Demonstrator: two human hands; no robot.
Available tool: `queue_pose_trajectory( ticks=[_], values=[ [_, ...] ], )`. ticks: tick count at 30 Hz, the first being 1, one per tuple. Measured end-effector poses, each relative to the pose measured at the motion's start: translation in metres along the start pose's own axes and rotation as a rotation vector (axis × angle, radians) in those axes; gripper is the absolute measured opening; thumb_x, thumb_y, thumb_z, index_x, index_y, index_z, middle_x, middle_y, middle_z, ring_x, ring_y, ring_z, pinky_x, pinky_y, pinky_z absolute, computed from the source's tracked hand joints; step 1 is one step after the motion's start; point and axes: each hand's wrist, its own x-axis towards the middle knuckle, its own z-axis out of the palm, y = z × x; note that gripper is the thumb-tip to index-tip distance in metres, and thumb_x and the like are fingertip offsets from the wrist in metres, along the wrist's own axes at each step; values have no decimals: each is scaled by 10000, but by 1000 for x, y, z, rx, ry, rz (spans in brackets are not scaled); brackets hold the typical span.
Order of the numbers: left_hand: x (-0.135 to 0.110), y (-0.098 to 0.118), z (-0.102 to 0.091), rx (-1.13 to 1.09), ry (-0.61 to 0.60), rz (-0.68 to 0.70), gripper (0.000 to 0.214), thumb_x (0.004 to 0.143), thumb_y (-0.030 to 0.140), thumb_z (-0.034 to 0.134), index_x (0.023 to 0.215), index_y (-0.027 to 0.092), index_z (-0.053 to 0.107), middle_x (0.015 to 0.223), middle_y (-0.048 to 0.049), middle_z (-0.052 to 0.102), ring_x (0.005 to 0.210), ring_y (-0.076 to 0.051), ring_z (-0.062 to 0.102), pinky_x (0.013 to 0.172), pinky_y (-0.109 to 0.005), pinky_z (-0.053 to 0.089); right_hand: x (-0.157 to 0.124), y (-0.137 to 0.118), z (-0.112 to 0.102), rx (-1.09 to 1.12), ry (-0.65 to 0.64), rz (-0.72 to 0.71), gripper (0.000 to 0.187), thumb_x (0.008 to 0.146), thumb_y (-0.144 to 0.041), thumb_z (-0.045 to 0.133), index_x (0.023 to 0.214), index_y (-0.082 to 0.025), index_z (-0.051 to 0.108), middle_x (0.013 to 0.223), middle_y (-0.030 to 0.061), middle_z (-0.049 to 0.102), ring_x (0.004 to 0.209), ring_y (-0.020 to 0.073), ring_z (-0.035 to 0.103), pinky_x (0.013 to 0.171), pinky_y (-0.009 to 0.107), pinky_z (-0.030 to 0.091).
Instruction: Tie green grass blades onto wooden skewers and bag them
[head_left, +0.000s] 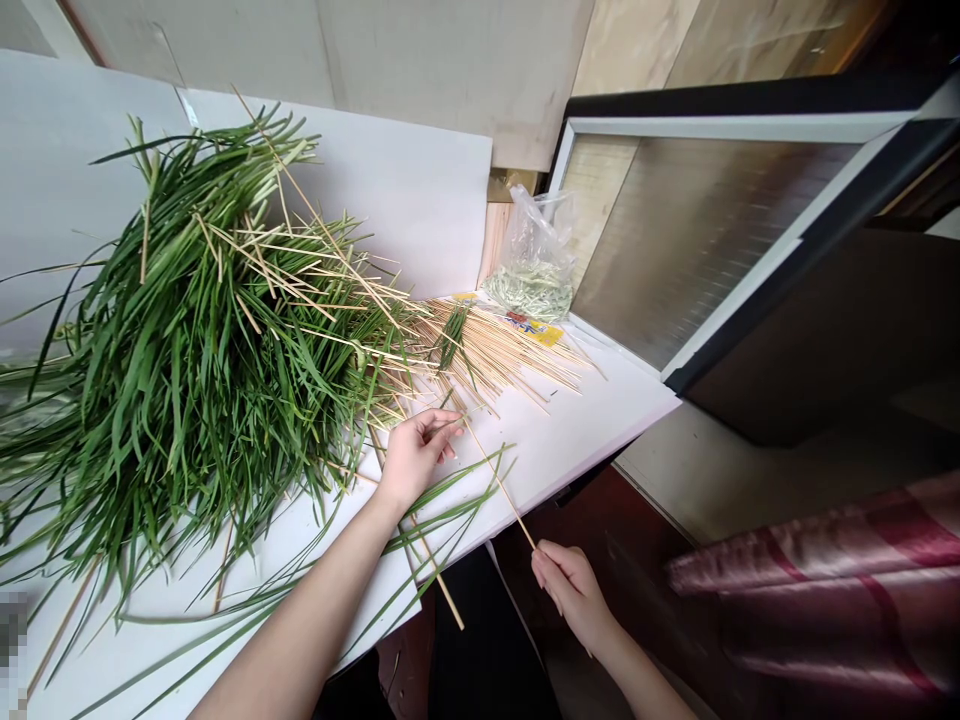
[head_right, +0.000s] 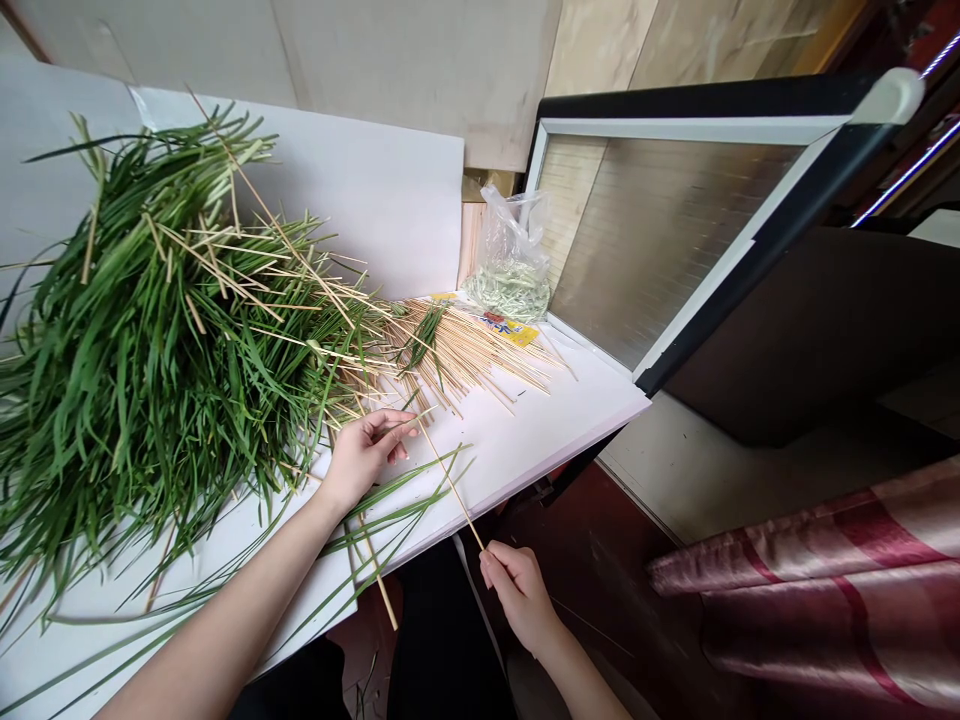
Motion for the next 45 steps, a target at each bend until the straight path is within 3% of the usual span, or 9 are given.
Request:
queue_pose_trajectory(
  ticks=[14, 45],
  values=[
    [0, -4, -1, 46, -5, 21, 378, 759, 471, 737, 938, 138, 720, 798, -64, 742, 495, -109, 586, 454, -218, 422, 1, -5, 0, 9, -2, -17, 548, 1048, -538, 415, 597, -228, 372, 500, -61, 346, 375, 99, 300, 398, 265, 164],
    [1, -2, 0, 1, -7, -15, 490, 715, 538, 748, 970, 124, 687, 793, -55, 727, 484, -100, 572, 452, -217, 421, 1, -3, 0, 3, -2, -37, 517, 1057, -484, 414, 608, -229, 376, 494, -67, 345, 365, 94, 304, 382, 258, 160]
  ],
)
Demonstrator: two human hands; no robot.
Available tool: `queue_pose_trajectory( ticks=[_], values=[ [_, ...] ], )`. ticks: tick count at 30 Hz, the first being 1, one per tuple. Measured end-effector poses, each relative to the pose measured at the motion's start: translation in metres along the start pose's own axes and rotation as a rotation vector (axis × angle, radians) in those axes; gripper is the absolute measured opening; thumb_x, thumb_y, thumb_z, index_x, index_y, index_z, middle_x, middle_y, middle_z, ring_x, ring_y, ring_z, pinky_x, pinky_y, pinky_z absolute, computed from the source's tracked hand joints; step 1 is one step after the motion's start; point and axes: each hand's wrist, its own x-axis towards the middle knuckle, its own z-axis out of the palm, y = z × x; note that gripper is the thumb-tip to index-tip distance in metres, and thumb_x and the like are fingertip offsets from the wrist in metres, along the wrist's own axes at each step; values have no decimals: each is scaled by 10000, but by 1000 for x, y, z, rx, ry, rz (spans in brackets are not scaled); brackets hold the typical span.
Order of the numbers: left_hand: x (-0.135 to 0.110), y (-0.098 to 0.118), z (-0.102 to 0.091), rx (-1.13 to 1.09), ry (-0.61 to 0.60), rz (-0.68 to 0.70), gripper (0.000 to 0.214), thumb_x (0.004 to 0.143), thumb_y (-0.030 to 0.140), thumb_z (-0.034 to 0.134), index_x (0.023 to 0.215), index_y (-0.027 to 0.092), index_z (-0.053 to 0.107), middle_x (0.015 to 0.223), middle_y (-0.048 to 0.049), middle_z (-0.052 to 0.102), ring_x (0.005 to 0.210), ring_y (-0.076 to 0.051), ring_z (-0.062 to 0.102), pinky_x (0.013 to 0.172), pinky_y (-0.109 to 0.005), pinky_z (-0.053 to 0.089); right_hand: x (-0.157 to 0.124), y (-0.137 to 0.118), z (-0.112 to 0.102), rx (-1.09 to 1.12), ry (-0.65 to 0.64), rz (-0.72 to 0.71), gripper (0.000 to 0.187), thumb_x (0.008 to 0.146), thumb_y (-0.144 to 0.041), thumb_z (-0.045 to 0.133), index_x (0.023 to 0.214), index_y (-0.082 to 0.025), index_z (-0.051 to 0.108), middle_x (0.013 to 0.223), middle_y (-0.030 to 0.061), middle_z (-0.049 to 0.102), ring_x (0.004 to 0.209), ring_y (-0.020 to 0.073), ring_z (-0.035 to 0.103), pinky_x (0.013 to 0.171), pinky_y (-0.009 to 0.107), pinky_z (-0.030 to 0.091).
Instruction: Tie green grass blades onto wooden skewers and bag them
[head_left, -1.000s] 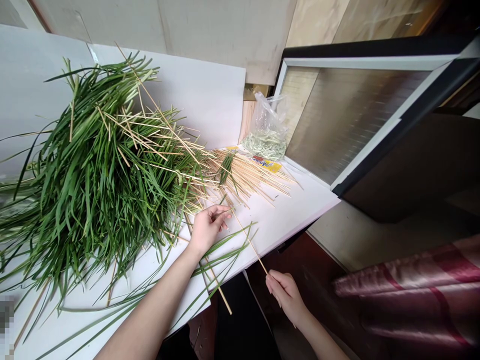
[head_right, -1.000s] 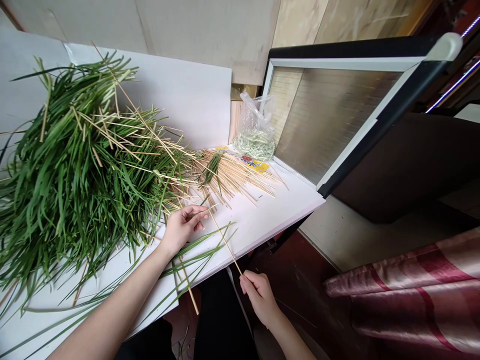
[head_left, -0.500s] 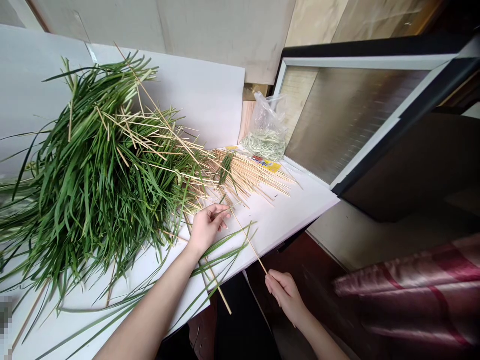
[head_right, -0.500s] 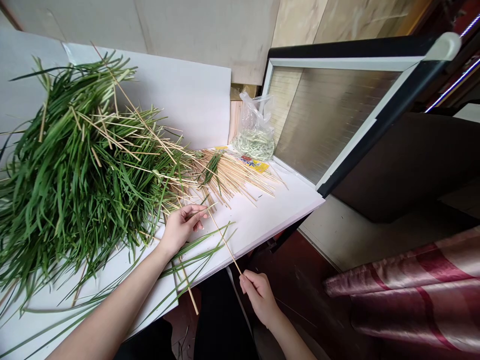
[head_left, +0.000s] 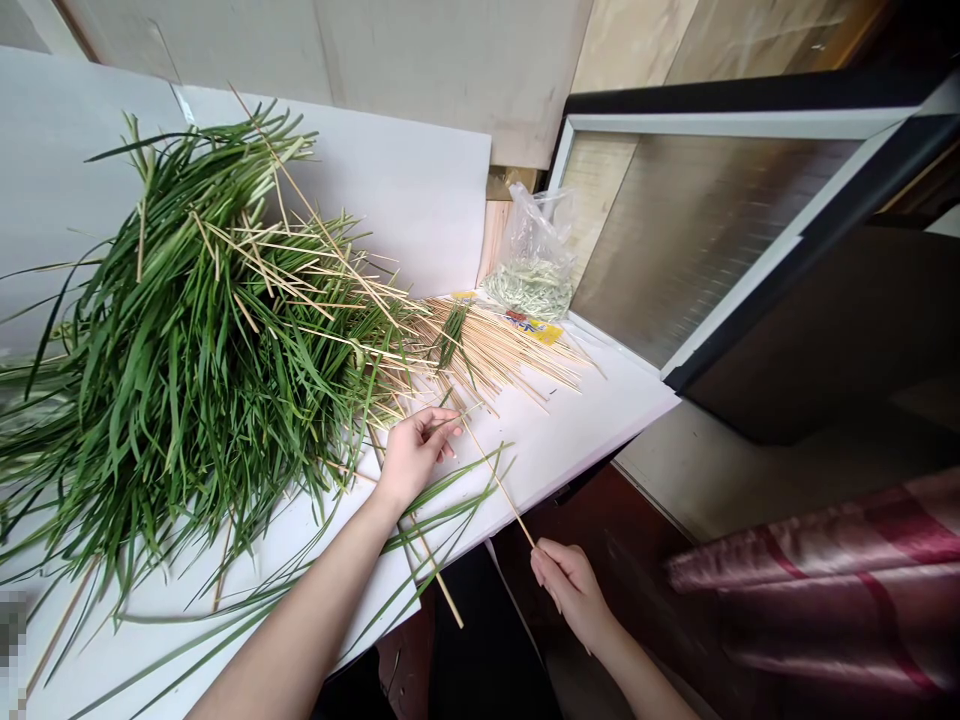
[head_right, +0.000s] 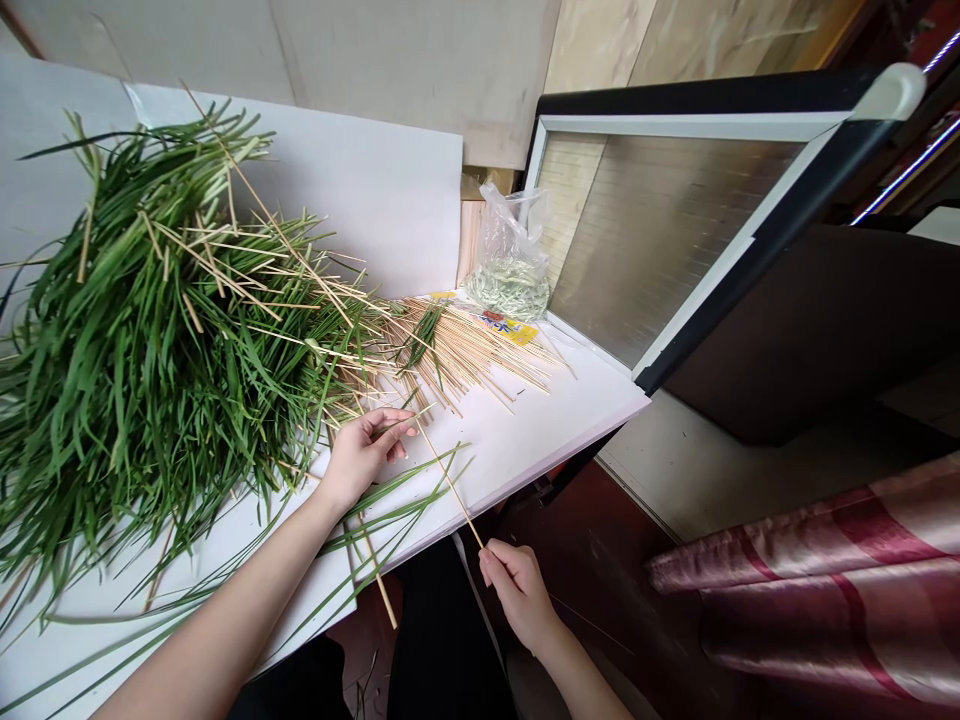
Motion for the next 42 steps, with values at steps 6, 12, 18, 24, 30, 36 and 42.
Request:
queue_pose_trajectory(
  ticks=[6, 12, 18, 24, 30, 36, 42],
  values=[
    [-1, 1, 0, 7, -4, 5, 479, 723, 539, 746, 968, 131, 687, 792, -55, 726, 491, -103, 576, 455, -218, 423, 0, -1, 0, 2, 2, -3, 516, 1060, -474, 411, 607, -229, 377, 482, -72, 335, 364, 93, 294, 392, 262, 172],
    [-1, 1, 0, 5, -3, 2, 477, 725, 540, 746, 968, 134, 683, 791, -55, 725, 496, -103, 567, 460, -217, 423, 1, 0, 0, 2, 1, -8, 526, 1058, -497, 411, 606, -231, 375, 475, -71, 335, 363, 97, 297, 387, 262, 171],
    [-1, 0, 0, 0, -7, 13, 458, 728, 531, 751, 956, 139, 686, 782, -51, 724, 492, -101, 558, 460, -216, 424, 1, -1, 0, 0, 6, 0, 541, 1055, -527, 411, 603, -231, 381, 467, -71, 334, 359, 98, 294, 384, 260, 176],
    [-1, 0, 0, 0, -8, 31, 440, 739, 519, 754, 956, 141, 696, 784, -52, 728, 495, -101, 562, 455, -213, 424, 0, -2, 0, -4, 12, 17, 553, 1051, -548, 407, 597, -234, 377, 454, -72, 328, 359, 103, 286, 392, 263, 180],
    [-1, -1, -1, -2, 5, 30, 455, 727, 533, 764, 954, 144, 700, 781, -56, 731, 485, -103, 559, 446, -217, 422, 0, -2, 1, -9, 13, 23, 564, 1046, -571, 404, 595, -233, 377, 453, -71, 329, 356, 102, 286, 392, 264, 174],
    [-1, -1, 0, 8, 4, 35, 439, 743, 520, 754, 956, 140, 701, 778, -57, 729, 489, -100, 559, 450, -210, 423, 1, -2, 0, -8, 11, 14, 558, 1050, -555, 407, 594, -235, 371, 449, -75, 320, 365, 105, 287, 407, 268, 188],
    [-2, 0, 0, 41, 13, 43, 411, 753, 499, 745, 947, 138, 715, 788, -62, 733, 489, -101, 558, 454, -215, 428, 0, -4, 0, -9, 10, 8, 565, 1047, -571, 401, 593, -234, 382, 446, -74, 325, 367, 106, 294, 412, 269, 197]
  ],
)
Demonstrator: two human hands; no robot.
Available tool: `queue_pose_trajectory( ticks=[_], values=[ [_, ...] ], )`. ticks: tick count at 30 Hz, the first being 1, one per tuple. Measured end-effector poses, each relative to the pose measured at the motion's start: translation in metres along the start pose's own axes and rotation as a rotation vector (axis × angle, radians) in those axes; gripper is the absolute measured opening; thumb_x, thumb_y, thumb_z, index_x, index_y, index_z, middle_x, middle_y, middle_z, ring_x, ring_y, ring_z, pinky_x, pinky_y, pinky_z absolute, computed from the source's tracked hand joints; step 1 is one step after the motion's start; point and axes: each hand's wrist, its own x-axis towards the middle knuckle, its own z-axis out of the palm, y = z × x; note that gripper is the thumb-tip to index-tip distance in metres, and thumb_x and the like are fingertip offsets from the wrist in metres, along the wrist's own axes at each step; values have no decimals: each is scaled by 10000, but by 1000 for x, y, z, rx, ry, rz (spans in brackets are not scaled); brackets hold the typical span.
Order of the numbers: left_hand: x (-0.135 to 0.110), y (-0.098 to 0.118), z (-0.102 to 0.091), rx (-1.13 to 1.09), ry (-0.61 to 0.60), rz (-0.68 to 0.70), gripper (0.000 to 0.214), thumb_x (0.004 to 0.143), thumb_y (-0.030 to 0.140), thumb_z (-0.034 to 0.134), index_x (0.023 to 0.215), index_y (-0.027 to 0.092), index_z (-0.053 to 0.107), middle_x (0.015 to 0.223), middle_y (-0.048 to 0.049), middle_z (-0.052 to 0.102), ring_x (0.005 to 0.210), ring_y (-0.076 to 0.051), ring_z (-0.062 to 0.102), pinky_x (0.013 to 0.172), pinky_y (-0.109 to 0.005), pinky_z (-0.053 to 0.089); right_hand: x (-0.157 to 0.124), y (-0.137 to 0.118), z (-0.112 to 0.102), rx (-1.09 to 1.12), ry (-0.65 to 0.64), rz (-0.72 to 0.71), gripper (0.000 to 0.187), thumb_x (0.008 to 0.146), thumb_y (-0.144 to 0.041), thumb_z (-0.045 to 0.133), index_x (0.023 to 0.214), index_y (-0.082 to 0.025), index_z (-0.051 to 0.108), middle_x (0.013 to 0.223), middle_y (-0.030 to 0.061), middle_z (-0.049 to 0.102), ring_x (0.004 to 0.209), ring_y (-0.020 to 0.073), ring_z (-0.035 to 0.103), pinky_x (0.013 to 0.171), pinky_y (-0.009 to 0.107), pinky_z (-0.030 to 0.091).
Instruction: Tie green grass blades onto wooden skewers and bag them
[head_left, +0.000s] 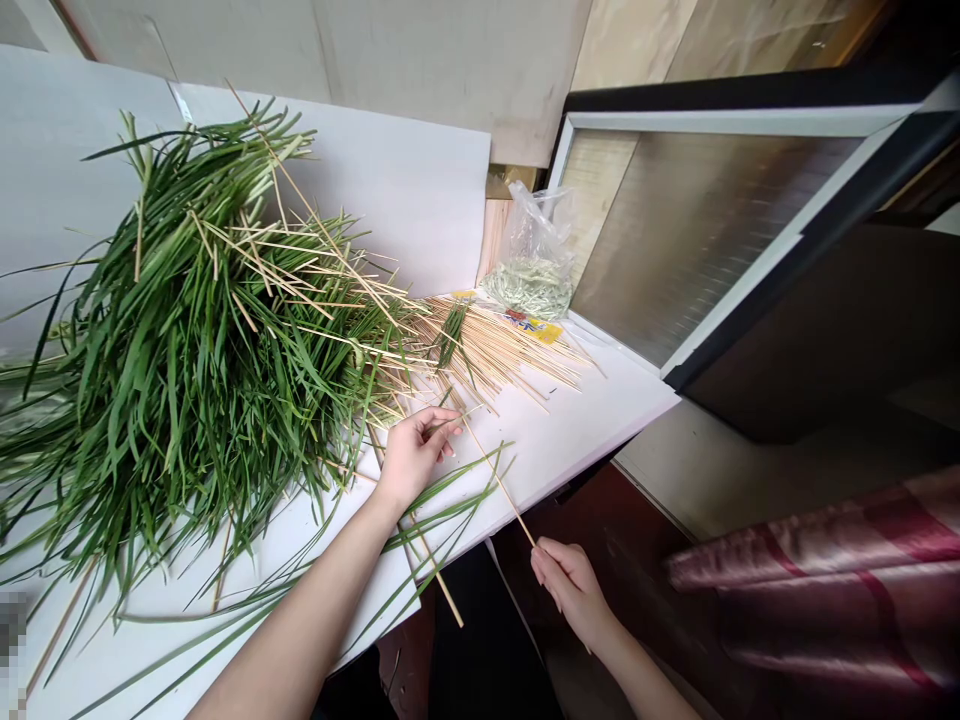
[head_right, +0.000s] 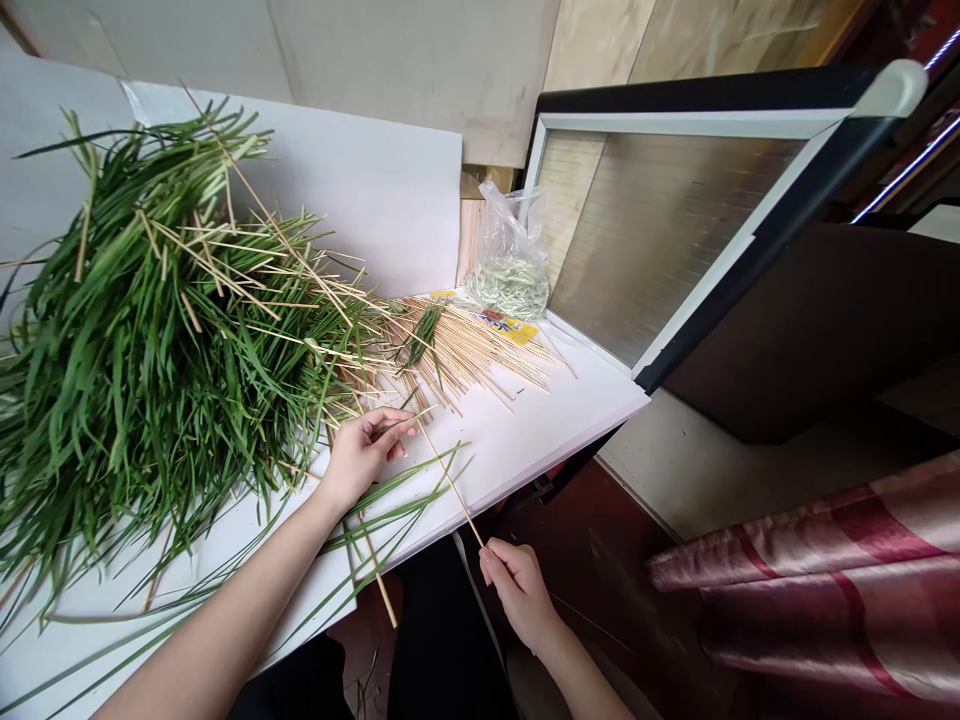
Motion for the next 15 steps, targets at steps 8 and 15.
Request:
queue_pose_trajectory(
  ticks=[8, 15],
  values=[
    [0, -2, 0, -22, 3, -3, 394, 754, 484, 748, 950, 145, 709, 781, -55, 731, 488, -103, 561, 450, -214, 422, 1, 1, 0, -6, 3, 7, 570, 1044, -578, 405, 590, -235, 375, 445, -73, 329, 358, 104, 294, 403, 268, 184],
    [0, -1, 0, -27, 5, -4, 403, 740, 498, 757, 937, 149, 715, 774, -54, 731, 483, -104, 558, 446, -216, 419, 0, 1, 0, -7, -2, 10, 573, 1042, -584, 406, 587, -237, 376, 441, -74, 318, 352, 104, 292, 395, 267, 175]
  ],
)
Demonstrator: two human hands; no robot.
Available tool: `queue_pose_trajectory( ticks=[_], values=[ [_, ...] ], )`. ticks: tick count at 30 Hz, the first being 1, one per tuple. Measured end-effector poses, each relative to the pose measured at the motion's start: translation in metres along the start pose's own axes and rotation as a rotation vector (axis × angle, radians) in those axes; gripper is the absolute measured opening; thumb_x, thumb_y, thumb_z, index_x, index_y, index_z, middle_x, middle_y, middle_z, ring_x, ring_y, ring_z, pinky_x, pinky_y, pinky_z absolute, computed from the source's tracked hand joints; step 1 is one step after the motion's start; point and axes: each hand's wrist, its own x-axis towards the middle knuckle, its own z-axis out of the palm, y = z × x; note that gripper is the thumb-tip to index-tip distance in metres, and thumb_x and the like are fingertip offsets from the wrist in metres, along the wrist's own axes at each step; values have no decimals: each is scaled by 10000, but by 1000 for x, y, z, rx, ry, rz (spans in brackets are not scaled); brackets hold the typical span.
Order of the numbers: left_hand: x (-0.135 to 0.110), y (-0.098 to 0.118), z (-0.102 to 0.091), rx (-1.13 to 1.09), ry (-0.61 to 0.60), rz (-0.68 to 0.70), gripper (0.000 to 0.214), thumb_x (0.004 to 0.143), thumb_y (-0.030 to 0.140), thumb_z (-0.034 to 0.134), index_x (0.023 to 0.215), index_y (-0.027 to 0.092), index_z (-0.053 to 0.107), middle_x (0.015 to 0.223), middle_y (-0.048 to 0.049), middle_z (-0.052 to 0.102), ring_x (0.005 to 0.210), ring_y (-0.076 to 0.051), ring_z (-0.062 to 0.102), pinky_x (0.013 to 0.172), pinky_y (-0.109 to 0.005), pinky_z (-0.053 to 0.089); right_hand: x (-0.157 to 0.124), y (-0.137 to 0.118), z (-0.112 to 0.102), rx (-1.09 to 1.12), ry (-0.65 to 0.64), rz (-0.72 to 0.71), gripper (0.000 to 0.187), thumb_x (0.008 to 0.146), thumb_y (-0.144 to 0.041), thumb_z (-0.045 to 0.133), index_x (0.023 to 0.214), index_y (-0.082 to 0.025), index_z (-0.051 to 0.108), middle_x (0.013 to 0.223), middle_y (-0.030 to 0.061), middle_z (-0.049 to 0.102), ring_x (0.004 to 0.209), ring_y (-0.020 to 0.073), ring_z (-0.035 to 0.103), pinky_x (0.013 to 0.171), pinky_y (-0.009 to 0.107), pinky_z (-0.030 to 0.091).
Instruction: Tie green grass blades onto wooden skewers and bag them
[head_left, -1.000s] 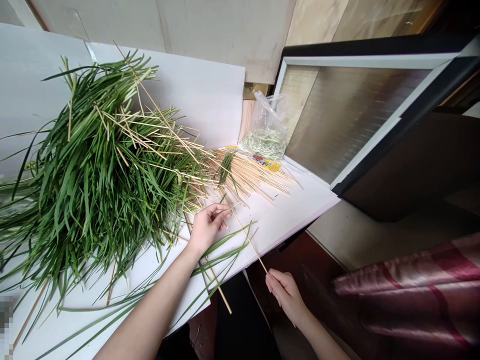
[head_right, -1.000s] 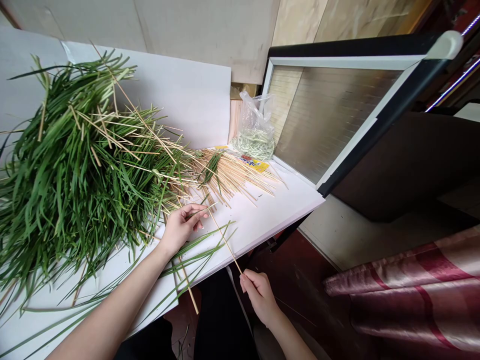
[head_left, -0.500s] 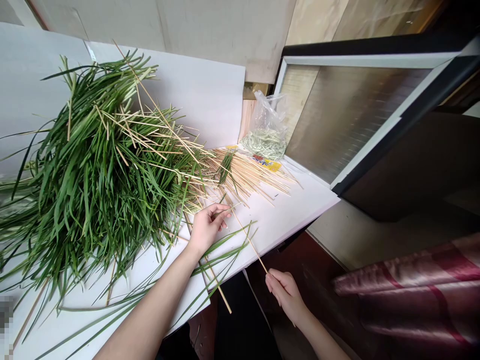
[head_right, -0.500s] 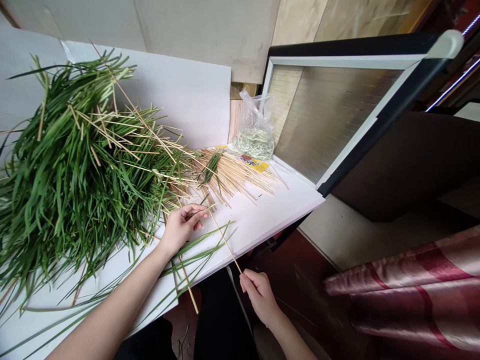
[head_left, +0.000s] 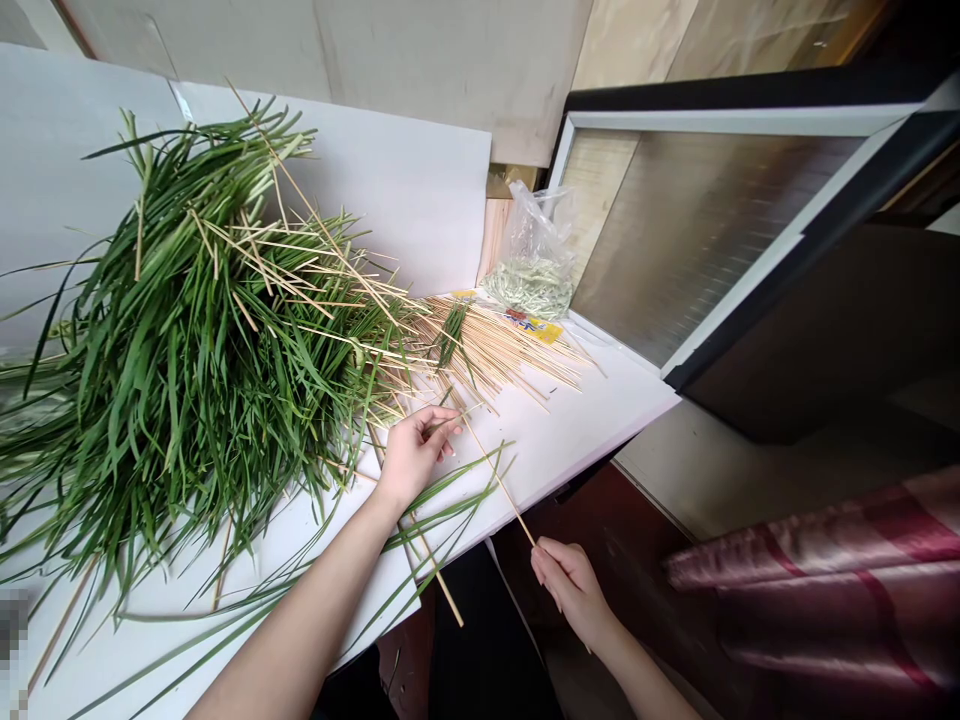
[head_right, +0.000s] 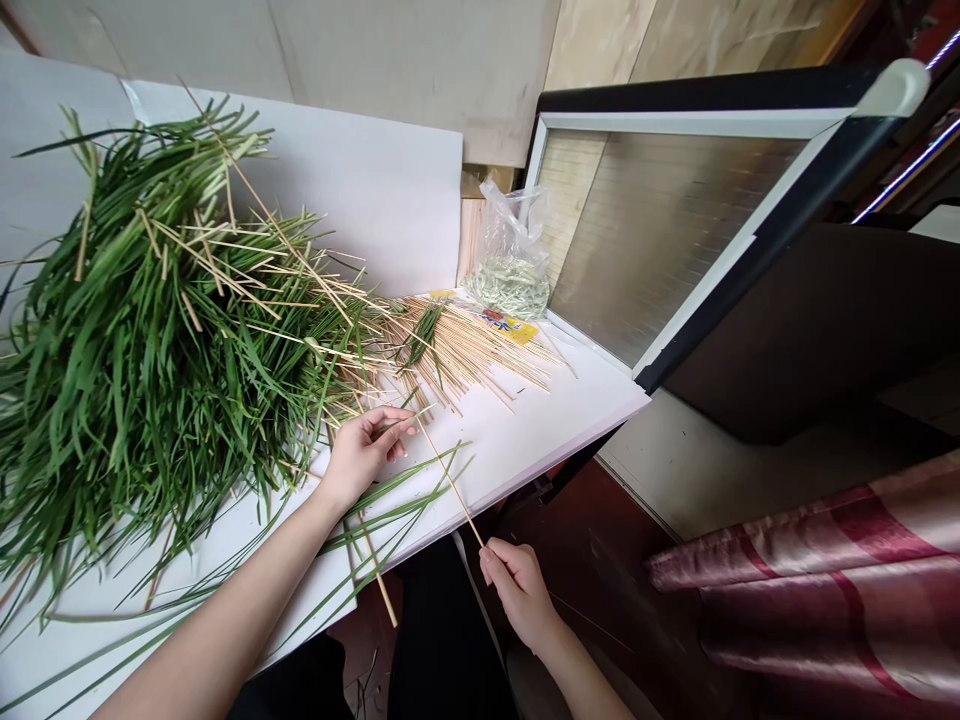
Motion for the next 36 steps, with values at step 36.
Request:
queue_pose_trajectory(
  ticks=[36],
  values=[
    [-3, 2, -3, 176, 16, 100, 261, 830, 370, 650, 926, 149, 751, 764, -62, 741, 491, -118, 535, 487, -233, 434, -1, 1, 0, 16, -2, 0, 559, 1052, -556, 404, 598, -232, 375, 458, -74, 321, 351, 97, 286, 389, 265, 161]
  ],
)
